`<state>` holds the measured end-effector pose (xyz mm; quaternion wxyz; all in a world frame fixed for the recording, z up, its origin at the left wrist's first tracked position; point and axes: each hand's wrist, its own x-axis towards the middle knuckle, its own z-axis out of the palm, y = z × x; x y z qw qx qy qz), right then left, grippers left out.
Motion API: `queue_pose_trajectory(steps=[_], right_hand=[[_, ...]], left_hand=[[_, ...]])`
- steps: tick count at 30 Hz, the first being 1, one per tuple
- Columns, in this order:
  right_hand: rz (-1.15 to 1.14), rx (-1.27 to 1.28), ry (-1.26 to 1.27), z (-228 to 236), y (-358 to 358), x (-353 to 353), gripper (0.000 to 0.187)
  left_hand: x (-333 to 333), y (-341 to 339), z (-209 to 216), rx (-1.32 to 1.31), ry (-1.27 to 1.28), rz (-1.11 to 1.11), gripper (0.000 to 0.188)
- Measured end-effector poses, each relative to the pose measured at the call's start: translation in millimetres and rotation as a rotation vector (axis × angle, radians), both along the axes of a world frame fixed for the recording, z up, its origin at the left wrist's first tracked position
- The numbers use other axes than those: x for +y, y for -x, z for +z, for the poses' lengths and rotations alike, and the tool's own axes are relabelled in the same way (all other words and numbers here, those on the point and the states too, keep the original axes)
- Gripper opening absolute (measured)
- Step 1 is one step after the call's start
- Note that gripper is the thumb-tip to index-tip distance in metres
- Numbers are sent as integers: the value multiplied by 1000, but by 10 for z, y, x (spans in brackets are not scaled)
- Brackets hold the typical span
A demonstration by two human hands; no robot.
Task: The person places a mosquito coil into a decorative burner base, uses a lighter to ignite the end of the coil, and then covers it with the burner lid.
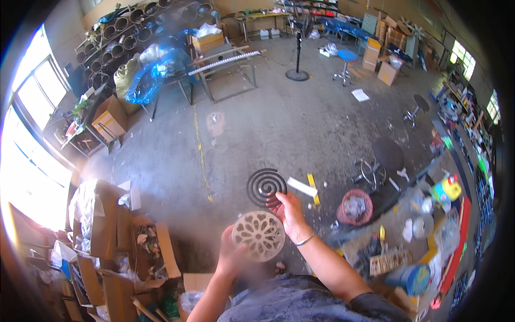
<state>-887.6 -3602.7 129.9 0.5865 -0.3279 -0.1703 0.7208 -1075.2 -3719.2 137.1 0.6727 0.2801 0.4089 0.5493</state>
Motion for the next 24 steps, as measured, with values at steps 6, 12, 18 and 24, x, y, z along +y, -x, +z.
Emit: queue_pose_trajectory(steps=[6, 12, 18, 24], right_hand=[[3, -71, -8, -112, 109, 1992, 13], [-108, -44, 22, -27, -173, 3881, 11], [-405, -60, 65, -82, -923, 5433, 9], [-552, -19, 59, -300, -1669, 7353, 11]], left_hand=[[1998, 148, -336, -32, -8, -30, 68], [4166, 61, -398, 12, 40, -180, 69], [6257, -511, -319, -43, 9, -444, 67], [8401, -1234, -327, -50, -7, -552, 65]])
